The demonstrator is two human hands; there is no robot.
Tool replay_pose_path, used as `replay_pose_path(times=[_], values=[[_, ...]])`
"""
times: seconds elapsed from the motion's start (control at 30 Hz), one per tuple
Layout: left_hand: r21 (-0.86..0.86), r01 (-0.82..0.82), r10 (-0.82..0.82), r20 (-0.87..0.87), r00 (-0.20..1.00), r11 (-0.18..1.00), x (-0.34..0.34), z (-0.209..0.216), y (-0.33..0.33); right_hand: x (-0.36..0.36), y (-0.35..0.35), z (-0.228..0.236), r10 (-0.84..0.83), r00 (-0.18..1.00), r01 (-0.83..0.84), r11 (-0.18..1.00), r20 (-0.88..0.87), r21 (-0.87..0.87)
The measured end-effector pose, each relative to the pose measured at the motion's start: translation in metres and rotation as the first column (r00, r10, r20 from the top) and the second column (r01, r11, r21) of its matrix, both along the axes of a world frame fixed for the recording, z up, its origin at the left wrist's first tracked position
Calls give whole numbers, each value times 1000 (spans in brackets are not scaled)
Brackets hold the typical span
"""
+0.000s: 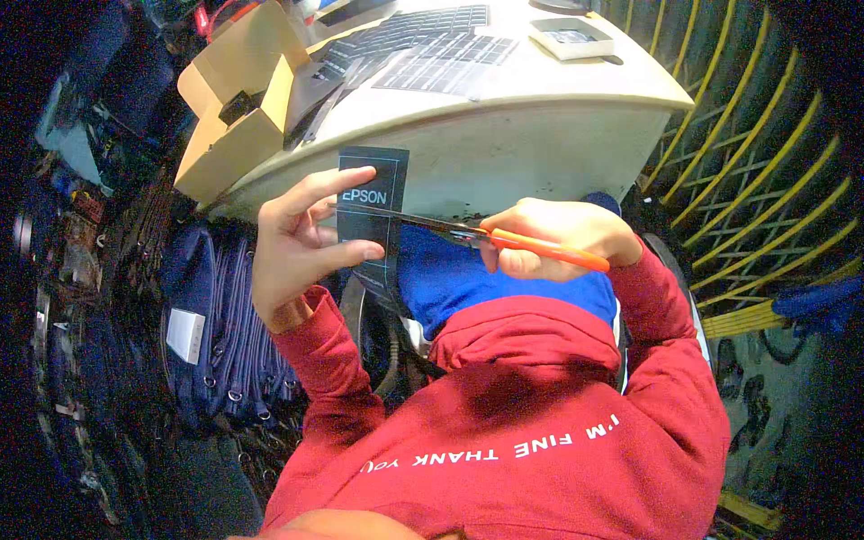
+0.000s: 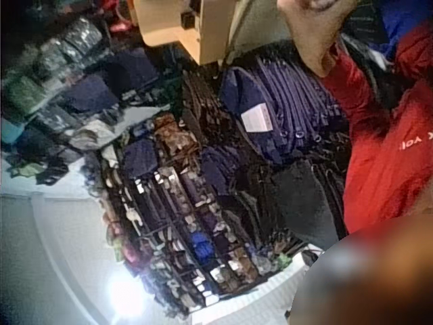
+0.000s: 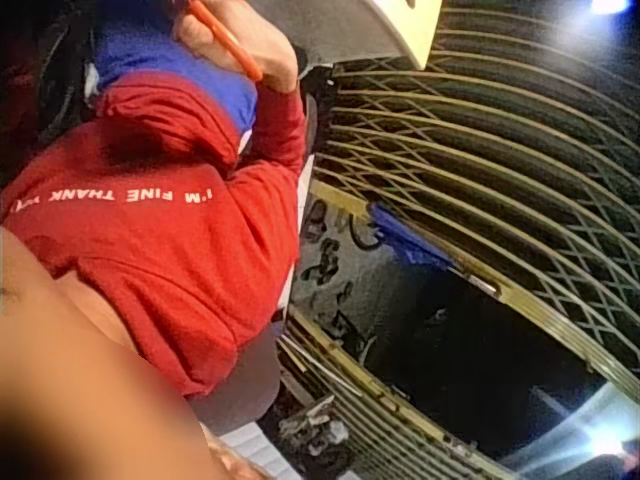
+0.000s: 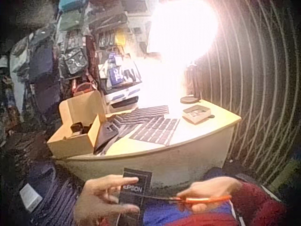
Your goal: The person is using scissors to cut individual labels from a sheet of Epson brand tags.
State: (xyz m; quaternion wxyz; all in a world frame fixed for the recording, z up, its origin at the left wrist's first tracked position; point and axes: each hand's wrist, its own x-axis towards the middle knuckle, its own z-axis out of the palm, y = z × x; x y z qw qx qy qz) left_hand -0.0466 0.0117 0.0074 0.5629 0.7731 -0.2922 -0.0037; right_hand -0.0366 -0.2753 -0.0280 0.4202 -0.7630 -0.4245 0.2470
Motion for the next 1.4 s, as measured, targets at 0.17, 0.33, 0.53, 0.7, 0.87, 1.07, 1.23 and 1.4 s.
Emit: replay_pose_path(times=[0.17,0.33,0.53,0.7,0.87,1.07,1.23,1.4], values=[[-56,1,-2,-33,999,998,0,-2,0,1,3,5,44,999,-43,999,-14,25],[-51,-9,6,-62,998,999,3,-5,-1,2,5,2,21,1000,-20,1000,22,-19],[-61,-2,1,-30,1000,998,2,-5,0,0,5,-1,-50,996,46,997,-67,-65],[-27,-11,11,-24,1000,1000,1,-4,1,1,2,2,-12,998,18,995,62,-94],[-6,0,0,-25,1000,1000,0,-2,2,1,1,5,14,995,-8,998,94,-67],[-58,37,-39,-36,999,998,1,-4,1,2,4,5,-18,997,27,992,70,-124],[-45,29,-31,-59,998,999,1,-2,2,0,6,6,-75,997,71,984,-20,-166],[-22,23,-24,-54,998,999,-1,-1,3,-3,8,10,-96,995,89,982,-35,-164]])
